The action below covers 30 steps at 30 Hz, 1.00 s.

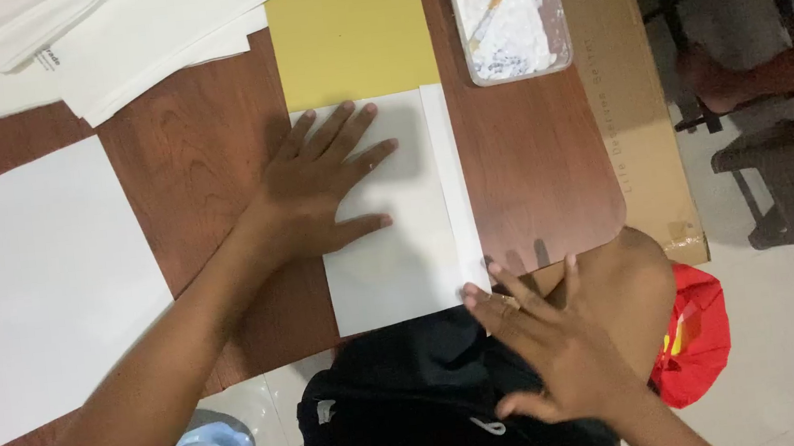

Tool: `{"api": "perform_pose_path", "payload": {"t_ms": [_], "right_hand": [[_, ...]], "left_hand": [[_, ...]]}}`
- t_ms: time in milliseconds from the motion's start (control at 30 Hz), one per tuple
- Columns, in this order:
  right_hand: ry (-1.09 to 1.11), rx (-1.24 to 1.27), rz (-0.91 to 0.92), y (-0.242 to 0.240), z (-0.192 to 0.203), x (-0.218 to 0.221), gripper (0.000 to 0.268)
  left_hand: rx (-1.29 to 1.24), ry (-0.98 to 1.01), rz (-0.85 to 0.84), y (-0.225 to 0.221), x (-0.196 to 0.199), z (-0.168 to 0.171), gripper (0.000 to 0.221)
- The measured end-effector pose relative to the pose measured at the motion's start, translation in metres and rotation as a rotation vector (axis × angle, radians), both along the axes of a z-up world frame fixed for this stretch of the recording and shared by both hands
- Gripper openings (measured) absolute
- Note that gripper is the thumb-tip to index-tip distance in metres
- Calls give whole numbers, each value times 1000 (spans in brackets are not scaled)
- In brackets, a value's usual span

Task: Folding paper and applying glue to construct paper bags manually.

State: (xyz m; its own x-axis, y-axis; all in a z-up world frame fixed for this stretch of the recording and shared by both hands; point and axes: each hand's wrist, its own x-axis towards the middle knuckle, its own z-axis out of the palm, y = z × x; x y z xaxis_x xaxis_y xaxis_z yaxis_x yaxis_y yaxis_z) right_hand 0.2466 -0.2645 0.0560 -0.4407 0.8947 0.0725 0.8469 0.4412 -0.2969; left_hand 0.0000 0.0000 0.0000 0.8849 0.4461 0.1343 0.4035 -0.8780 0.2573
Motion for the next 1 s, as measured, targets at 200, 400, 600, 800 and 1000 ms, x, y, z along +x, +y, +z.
{"api": "perform_pose_path", "payload": {"t_ms": [200,400,600,800,1000], "right_hand": [[75,-61,-177,47,3,18,57],[-55,143,-53,94,-12,27,48],[-128,150,-96,125,-15,15,51],[-176,216,-102,160,-18,9,63],[-212,195,-78,186,-11,6,70]], "left_hand": [[0,11,20,-2,1,3,80],[16,16,-6,1,1,3,81],[11,-66,-1,-1,-1,-3,79],[10,-57,-8,-1,-2,4,79],[2,-75,-8,-2,-2,4,80]]}}
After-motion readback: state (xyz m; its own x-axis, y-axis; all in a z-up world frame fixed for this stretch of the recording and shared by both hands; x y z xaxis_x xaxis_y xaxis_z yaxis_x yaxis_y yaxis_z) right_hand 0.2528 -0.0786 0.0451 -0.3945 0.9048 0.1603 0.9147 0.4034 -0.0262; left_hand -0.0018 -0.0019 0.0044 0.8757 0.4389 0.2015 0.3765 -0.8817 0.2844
